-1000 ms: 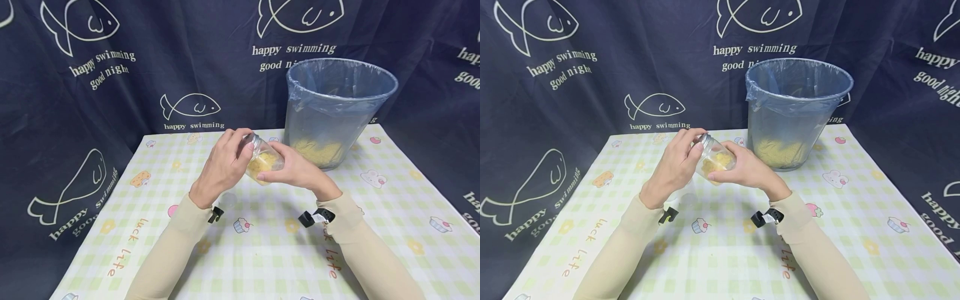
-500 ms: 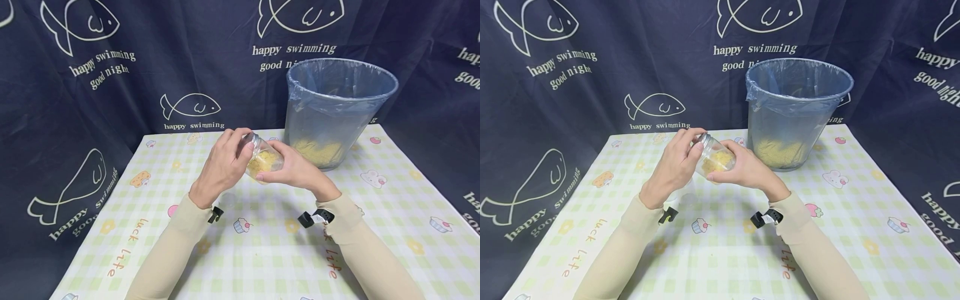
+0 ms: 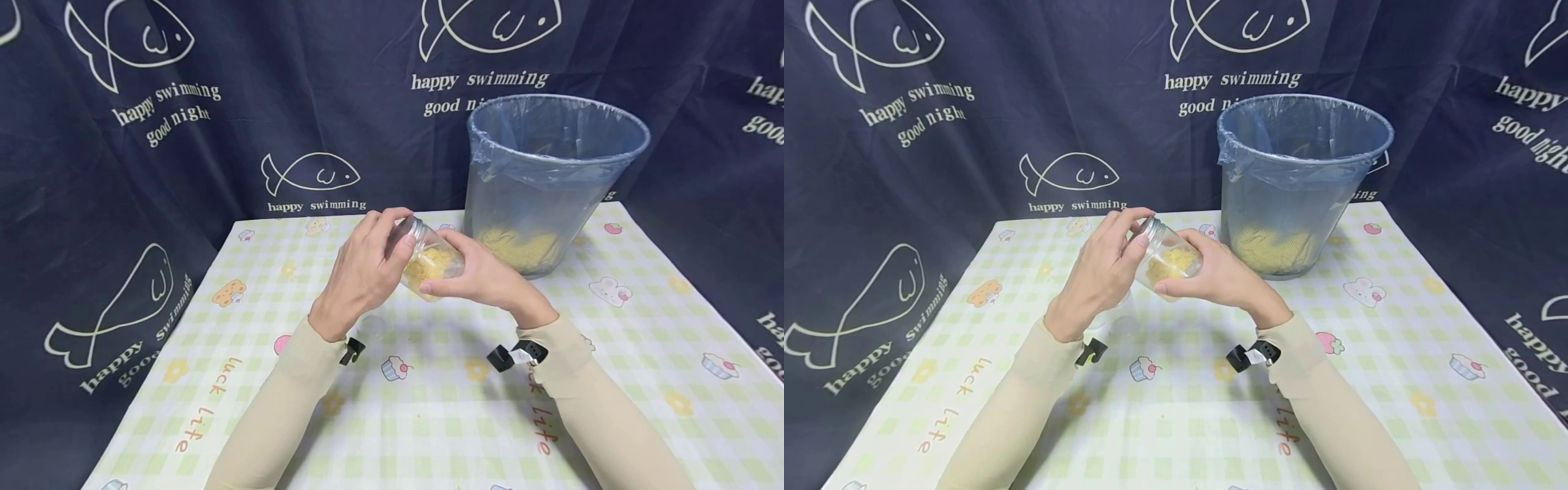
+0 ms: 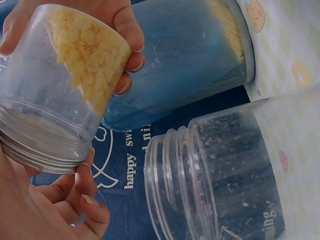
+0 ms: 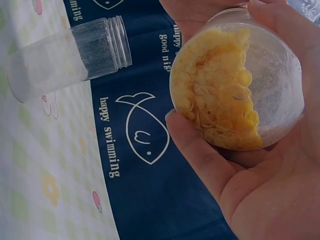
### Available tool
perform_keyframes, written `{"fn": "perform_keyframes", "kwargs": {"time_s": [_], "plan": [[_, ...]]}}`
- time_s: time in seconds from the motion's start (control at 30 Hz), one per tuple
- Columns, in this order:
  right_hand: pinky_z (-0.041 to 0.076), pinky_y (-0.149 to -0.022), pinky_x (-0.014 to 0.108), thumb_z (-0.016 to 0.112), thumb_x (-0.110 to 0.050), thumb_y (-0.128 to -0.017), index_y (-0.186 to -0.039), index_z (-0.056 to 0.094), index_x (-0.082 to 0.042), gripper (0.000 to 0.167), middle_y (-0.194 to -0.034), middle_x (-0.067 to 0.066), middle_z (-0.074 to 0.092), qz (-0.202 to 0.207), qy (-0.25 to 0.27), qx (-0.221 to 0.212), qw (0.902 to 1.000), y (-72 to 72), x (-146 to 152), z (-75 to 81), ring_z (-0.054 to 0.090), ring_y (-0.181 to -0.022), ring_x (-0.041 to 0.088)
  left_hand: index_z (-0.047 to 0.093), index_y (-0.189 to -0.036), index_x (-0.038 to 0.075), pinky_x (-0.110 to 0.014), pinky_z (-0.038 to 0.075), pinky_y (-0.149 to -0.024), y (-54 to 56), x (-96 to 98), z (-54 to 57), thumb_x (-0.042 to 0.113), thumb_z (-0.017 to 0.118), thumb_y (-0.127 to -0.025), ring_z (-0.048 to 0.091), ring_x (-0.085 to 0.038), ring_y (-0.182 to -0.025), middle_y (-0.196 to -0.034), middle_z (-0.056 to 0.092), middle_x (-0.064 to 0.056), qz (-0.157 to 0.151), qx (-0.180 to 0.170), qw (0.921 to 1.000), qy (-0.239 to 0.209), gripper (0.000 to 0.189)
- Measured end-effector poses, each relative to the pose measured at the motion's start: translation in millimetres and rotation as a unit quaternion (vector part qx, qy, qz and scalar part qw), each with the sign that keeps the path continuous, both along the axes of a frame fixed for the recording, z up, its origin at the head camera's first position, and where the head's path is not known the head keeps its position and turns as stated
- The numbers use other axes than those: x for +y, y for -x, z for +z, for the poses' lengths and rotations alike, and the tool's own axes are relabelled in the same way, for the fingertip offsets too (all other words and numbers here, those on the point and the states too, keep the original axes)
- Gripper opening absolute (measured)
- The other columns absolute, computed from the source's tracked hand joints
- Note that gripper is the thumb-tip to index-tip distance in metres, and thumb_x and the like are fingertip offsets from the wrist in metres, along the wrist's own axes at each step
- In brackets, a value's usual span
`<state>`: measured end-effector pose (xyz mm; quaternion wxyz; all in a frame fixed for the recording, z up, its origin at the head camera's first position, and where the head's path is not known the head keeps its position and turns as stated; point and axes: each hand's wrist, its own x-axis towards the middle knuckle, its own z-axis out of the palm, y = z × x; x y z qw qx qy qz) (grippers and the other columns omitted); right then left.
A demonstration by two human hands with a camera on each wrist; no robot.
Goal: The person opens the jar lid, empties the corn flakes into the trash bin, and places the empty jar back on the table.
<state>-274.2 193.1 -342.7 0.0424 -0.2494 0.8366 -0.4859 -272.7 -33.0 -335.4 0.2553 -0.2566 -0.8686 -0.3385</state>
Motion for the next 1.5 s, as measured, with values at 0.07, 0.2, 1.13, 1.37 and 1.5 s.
{"fn": "perform_keyframes", "kwargs": {"time_s": [0.07,0.2,1.13,1.37,1.5], "plan": [[0.055,-0.086,0.04,0.088,-0.034,-0.079,-0.136,0.057,-0.02,0.067,-0.112,0.005,0.069,0.004,-0.001,-0.003,1.0,0.5,1.0,0.0,0.066,-0.097,0.024,0.063,-0.134,0.023,-0.032,0.047,-0.068,0.0,0.0,0.2,0.053,0.035,-0.1,0.051,-0.01,-0.082,-0.098,0.056,0.005,-0.001,0.0,1.0,0.001,0.053],[0.053,-0.091,0.042,0.087,-0.035,-0.081,-0.138,0.056,-0.021,0.066,-0.115,0.003,0.07,0.013,0.001,-0.017,0.9998,0.9,2.6,0.1,0.066,-0.101,0.023,0.063,-0.133,0.023,-0.032,0.048,-0.069,-0.3,0.1,0.5,0.053,0.034,-0.1,0.052,-0.01,-0.084,-0.1,0.057,0.005,-0.003,-0.002,1.0,0.001,0.053],[0.053,-0.09,0.04,0.086,-0.031,-0.083,-0.138,0.056,-0.017,0.064,-0.114,0.006,0.069,0.027,0.008,-0.025,0.9993,3.6,4.5,-2.1,0.065,-0.101,0.025,0.063,-0.132,0.023,-0.033,0.047,-0.068,-1.2,-2.8,2.7,0.049,0.038,-0.101,0.05,-0.012,-0.082,-0.095,0.054,0.004,-0.002,0.0,1.0,-0.009,0.048],[0.055,-0.085,0.036,0.086,-0.028,-0.084,-0.14,0.054,-0.016,0.065,-0.116,0.009,0.068,0.028,0.026,-0.041,0.9984,3.2,6.7,-0.7,0.066,-0.099,0.026,0.063,-0.133,0.021,-0.033,0.047,-0.068,-0.5,-4.0,3.7,0.051,0.037,-0.101,0.05,-0.011,-0.081,-0.094,0.053,0.003,-0.003,0.004,0.9999,-0.01,0.05],[0.054,-0.088,0.036,0.084,-0.029,-0.085,-0.142,0.054,-0.018,0.066,-0.12,0.008,0.067,0.021,0.031,-0.046,0.9982,4.4,10.0,-0.5,0.064,-0.101,0.026,0.063,-0.132,0.021,-0.033,0.047,-0.069,-0.4,-4.7,4.1,0.051,0.037,-0.101,0.051,-0.011,-0.081,-0.095,0.054,0.002,-0.002,0.007,0.9999,-0.012,0.051]]}}
